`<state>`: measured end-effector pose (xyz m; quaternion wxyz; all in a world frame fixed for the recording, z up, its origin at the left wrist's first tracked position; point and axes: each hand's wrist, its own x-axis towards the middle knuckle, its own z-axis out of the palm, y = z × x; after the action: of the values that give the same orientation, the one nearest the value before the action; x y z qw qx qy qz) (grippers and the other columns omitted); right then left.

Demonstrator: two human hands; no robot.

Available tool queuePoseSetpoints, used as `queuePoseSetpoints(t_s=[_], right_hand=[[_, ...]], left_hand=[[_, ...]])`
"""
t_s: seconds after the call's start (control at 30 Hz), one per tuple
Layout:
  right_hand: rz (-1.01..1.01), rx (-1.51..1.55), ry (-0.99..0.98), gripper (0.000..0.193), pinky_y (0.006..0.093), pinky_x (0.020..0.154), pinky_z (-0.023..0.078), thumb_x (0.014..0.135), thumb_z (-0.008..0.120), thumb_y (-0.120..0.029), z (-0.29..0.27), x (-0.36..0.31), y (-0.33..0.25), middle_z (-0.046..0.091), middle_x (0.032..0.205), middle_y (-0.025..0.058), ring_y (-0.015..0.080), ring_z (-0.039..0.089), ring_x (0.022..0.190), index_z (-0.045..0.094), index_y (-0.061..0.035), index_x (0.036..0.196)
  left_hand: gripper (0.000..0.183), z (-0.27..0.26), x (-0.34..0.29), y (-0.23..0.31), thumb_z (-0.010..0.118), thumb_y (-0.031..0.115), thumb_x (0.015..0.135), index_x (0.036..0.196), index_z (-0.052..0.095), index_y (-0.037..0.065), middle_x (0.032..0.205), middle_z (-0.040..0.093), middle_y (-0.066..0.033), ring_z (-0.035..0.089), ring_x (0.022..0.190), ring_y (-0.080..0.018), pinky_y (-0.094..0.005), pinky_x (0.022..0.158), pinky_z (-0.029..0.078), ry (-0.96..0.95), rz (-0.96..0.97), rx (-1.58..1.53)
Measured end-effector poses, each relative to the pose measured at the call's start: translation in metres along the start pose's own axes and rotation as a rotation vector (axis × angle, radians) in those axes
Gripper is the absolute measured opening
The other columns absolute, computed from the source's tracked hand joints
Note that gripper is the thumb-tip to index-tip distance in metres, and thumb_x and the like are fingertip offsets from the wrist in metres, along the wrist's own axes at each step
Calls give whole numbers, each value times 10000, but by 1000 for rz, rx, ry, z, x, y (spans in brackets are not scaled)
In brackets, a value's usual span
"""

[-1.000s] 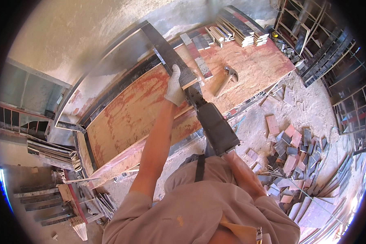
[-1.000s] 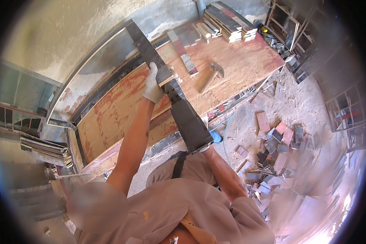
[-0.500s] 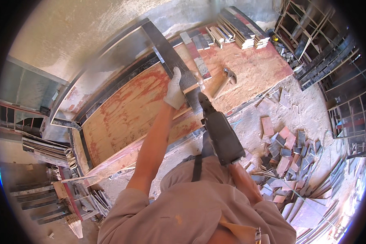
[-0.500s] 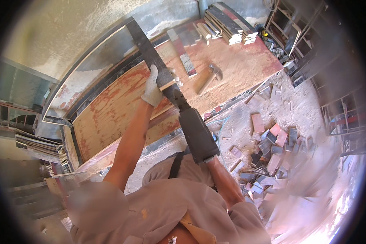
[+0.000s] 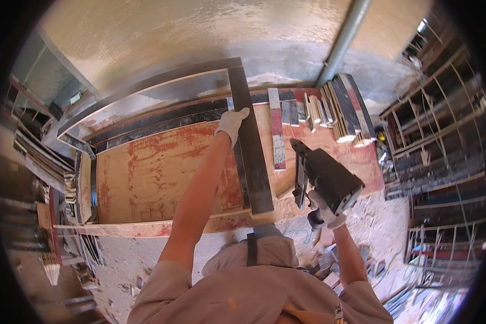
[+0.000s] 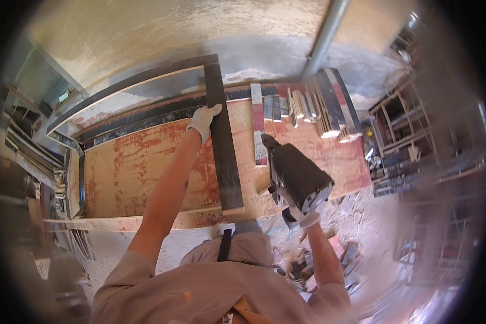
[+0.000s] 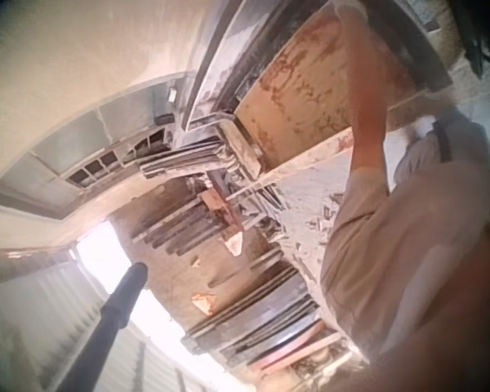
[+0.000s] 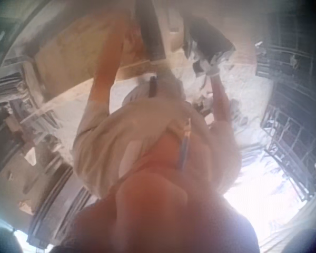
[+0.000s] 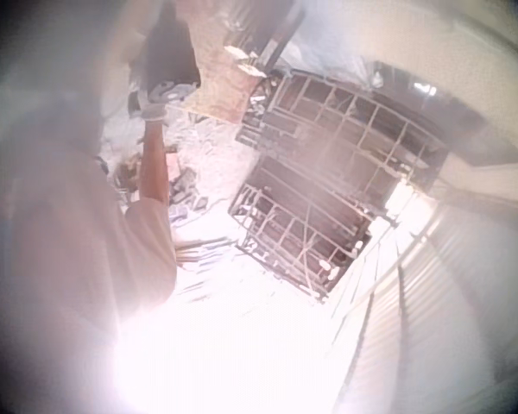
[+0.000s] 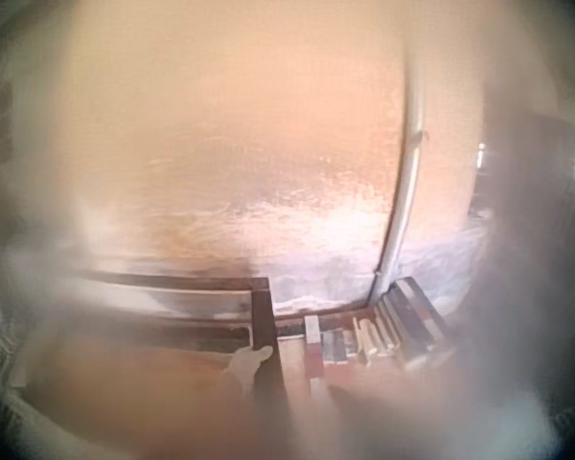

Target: The person assembles a wooden frame by positioning planks and using a pneumatic nail gun to fasten them together. They repeatedly pick up pieces, align them, and drive nails into the joints.

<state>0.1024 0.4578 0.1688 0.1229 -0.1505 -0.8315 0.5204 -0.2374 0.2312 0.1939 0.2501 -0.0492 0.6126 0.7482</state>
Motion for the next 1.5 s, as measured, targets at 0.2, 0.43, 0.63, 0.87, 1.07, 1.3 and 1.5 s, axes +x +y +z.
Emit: queuePoseSetpoints(t_s=[0.2, 0.43, 0.63, 0.87, 1.07, 1.3, 1.5], right_hand=[[-97, -35, -724, 320, 312, 835, 464, 992, 615, -221, -16, 186, -38, 512, 1103, 71, 168, 503, 996, 597, -57, 1266], [392, 395, -798, 200, 252, 503, 413, 959, 674, -229, 21, 318, -135, 427, 621, -45, 95, 451, 534, 696, -54, 1053], [345, 329, -766, 121, 288, 446, 376, 924, 658, -128, 44, 356, -172, 425, 603, -28, 108, 450, 482, 631, -86, 814], [437, 143, -697, 124, 296, 445, 390, 909, 654, -120, 51, 365, -202, 401, 583, -35, 107, 429, 461, 616, -68, 803], [419, 61, -719, 107, 308, 387, 377, 835, 670, -80, 51, 357, -221, 427, 586, 7, 129, 458, 453, 595, -56, 762], [303, -28, -659, 64, 272, 425, 349, 826, 678, -68, 58, 380, -230, 392, 576, -46, 93, 389, 470, 657, -43, 882], [374, -57, -681, 87, 291, 418, 385, 831, 677, -98, 54, 387, -246, 382, 558, -46, 99, 383, 440, 666, -32, 887]], left_hand=[[289, -3, 56, 26, 763, 265, 901, 1025, 703, 11, 903, 699, -59, 663, 756, -178, -345, 671, 548, 111, -103, 52], [539, -3, 86, 22, 800, 386, 834, 1111, 690, -62, 981, 730, -153, 696, 888, -264, -366, 808, 531, 137, -41, 161], [570, -12, 96, 15, 790, 371, 841, 1179, 675, -73, 1015, 723, -246, 710, 967, -338, -378, 840, 529, 65, 423, 1063], [729, 1, 96, 8, 825, 435, 755, 1215, 639, -100, 1188, 652, -336, 620, 1167, -443, -444, 983, 496, 239, 11, 382], [552, 3, 90, 13, 868, 390, 723, 1016, 725, -56, 914, 730, -179, 677, 868, -273, -400, 810, 498, 392, 147, 505], [616, 6, 83, 16, 862, 431, 719, 1021, 708, -83, 922, 720, -241, 688, 903, -351, -419, 822, 498, 333, 146, 459], [664, 2, 85, 14, 845, 449, 730, 1059, 690, -106, 1008, 700, -273, 664, 992, -375, -420, 880, 494, 373, 127, 537]])
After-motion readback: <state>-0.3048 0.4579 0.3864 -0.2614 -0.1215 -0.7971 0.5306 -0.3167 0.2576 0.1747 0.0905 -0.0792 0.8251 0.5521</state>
